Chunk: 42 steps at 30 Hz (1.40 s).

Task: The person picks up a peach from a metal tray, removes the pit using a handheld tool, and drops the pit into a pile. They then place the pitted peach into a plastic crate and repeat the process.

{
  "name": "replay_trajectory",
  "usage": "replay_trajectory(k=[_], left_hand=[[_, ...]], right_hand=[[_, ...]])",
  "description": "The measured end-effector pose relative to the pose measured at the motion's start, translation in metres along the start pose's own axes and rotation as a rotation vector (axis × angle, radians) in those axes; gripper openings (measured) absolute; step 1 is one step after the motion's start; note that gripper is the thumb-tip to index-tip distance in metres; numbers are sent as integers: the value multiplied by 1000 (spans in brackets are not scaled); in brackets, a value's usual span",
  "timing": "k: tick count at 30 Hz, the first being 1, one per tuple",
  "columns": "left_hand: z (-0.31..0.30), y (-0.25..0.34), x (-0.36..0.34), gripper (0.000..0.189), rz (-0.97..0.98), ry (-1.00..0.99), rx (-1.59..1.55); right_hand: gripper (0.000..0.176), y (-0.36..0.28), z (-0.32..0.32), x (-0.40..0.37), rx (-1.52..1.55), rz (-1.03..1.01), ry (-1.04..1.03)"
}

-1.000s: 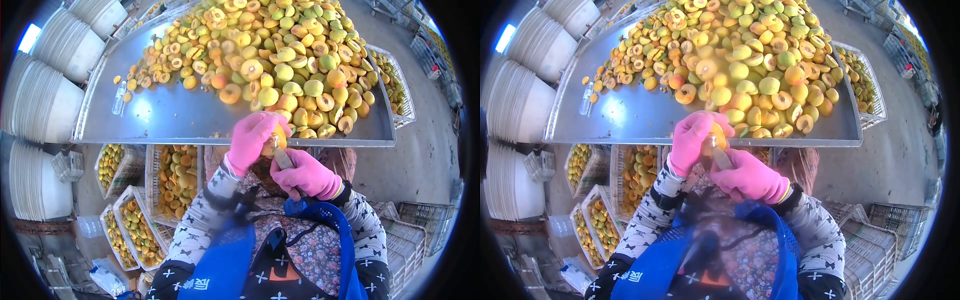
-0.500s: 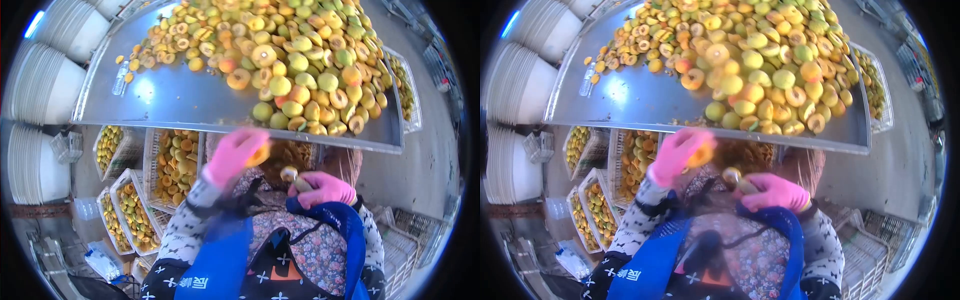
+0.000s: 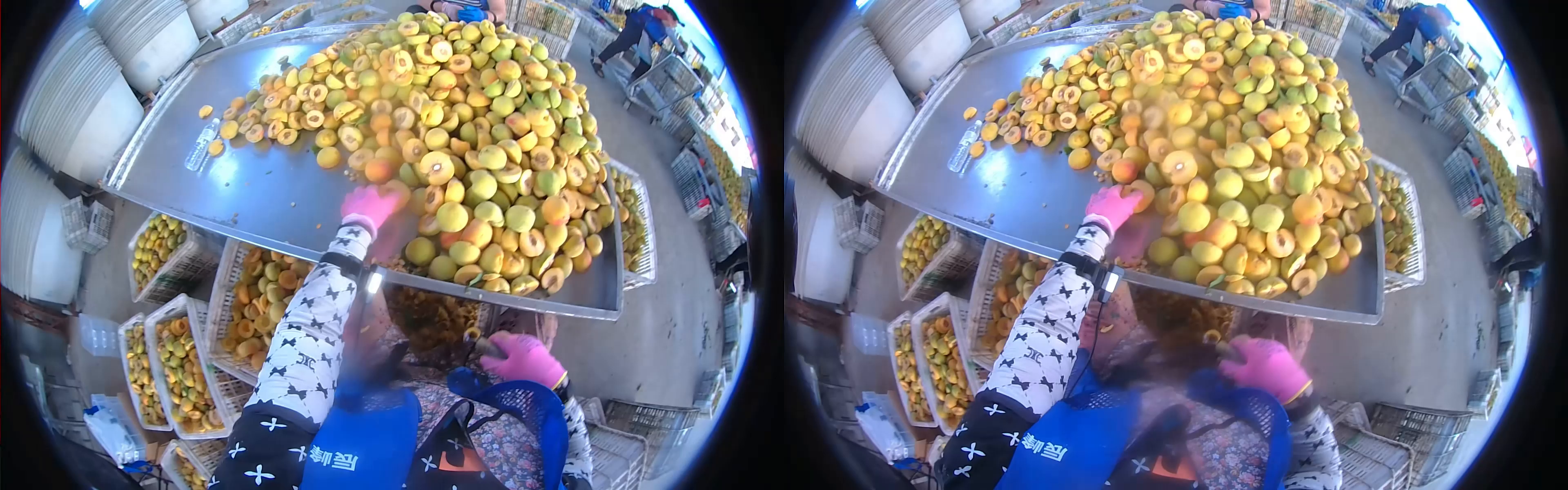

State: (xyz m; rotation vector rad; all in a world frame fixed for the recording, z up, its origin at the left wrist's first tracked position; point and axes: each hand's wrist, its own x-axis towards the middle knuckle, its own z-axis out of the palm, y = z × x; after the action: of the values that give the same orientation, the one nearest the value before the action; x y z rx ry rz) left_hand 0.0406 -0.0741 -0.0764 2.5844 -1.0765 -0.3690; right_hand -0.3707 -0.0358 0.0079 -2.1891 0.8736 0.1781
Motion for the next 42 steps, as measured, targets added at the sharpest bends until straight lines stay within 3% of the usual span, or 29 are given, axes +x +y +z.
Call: replay_trajectory(k=[1, 4, 7, 11, 13, 15, 16, 18, 20, 21, 23, 26, 28, 30, 32, 35, 38, 39, 42], left_hand=[[5, 6, 2, 65, 19, 8, -84], [17, 3, -12, 58, 111, 15, -346], [21, -15, -39, 43, 282, 31, -688], [-2, -25, -61, 33, 327, 64, -1133], [-28, -22, -87, 34, 324, -65, -1466], [-37, -23, -105, 40, 220, -278, -1880], [-38, -24, -111, 45, 143, -396, -2095], [-30, -26, -122, 46, 36, -410, -2091], [-18, -30, -132, 49, -53, -429, -1999], [-19, -25, -136, 46, -1, -408, -1922], [-24, -18, -152, 40, 77, -348, -1763], [-10, -28, -146, 40, 102, -409, -1886], [11, -14, -156, 41, 468, 73, -1445], [7, -2, -166, 42, 407, 33, -1554], [-20, 21, -179, 43, -110, -604, -2181], [-6, 20, -177, 46, 8, -681, -2110], [-18, 17, -186, 53, -95, -600, -1945], [-18, 11, -187, 54, -106, -601, -1925], [-15, -3, -185, 58, -85, -557, -1873]], right_hand=[[34, 4, 4, 0, -81, 36, -59], [33, -5, 4, -3, -129, -87, 27], [31, -13, 2, 11, 172, -4, -51], [31, -10, 6, 23, 200, -192, -25], [30, -42, -22, 22, 427, 38, -187], [33, -26, -9, 29, 382, -183, -17], [32, -19, 5, 34, 297, -226, 219], [31, -6, 39, 44, 107, -316, 679], [30, 13, 60, 40, -230, -112, 455], [30, 20, 65, 38, -397, -15, 345], [29, 21, 69, 26, -181, -38, 310], [33, 2, 53, 10, 2, -18, 274], [37, -4, 52, 12, 136, -43, 346], [41, -16, 49, 20, 180, -167, 503], [43, -31, 42, 23, 210, -148, 598], [31, -21, 36, 29, 94, -170, 773], [23, 18, -11, 14, 121, 152, 772], [19, 51, -23, 18, 76, 115, 982], [18, 136, -72, 6, -136, 271, 1119]])
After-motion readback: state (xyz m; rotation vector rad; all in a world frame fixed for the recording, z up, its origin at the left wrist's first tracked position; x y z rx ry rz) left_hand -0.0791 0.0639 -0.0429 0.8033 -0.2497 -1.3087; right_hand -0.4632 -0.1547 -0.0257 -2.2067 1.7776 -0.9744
